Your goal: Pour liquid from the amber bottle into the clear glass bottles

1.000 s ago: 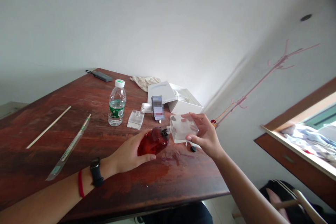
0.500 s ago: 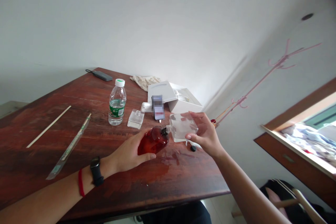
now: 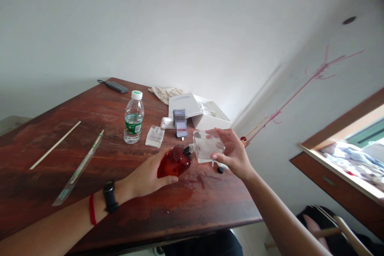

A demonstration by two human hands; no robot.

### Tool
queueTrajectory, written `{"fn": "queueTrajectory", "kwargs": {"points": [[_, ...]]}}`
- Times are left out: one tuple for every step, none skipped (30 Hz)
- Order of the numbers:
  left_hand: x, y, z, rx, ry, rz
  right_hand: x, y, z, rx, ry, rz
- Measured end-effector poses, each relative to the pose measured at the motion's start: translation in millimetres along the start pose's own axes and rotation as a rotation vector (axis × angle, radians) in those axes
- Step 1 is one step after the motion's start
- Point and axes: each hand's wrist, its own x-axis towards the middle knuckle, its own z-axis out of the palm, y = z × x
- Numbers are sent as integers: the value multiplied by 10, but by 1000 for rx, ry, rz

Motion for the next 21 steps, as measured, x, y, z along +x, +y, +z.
{"fn": "queueTrajectory", "kwargs": {"points": [[-1,-3,1,3,-1,-4,-1,-4,2,0,3,-2],[-1,-5,2,5,-1,-5,-2,-8,4,-1,6,0],[-1,-6,4,5,-2,-3,-3,-12,5,-2,6,8],[-1,-7,5,4,0,1,-6,-16,7,-4,4,20],[-1,-7,7,4,2,4,-8,-20,8,-5,3,31],[0,-6,8,3,0,5,-10,-23,9,-7,3,37],[0,-4,8,3,-3,4,-12,-25,10,-11,5,40],[0,-2,8,4,-6,2,-14,-27,11,-14,8,42],[0,-1,7,3,-9,0,-15,-27,12,-15,8,46],[0,1,5,2,-10,0,-16,-27,12,-14,6,52],[0,2,4,2,-11,-1,-16,-26,12,-12,3,57],[0,3,2,3,-11,-2,-16,-25,12,-9,1,57],[0,3,1,5,-11,-2,-16,-25,11,-8,1,53],[0,3,0,7,-14,-3,-15,-24,9,-10,4,49],[-1,2,0,7,-17,-2,-14,-24,8,-16,6,46],[-2,1,0,5,-19,0,-13,-24,7,-25,6,47],[-2,-1,1,3,-20,0,-12,-23,6,-33,5,48],[-3,-2,3,2,-18,-2,-11,-23,5,-39,5,46],[-4,-4,5,1,-15,-4,-10,-23,5,-42,7,39],[-5,-5,6,-1,-13,-6,-10,-23,7,-43,11,31],[-6,-6,8,-4,-14,-5,-10,-23,8,-43,14,27]]}}
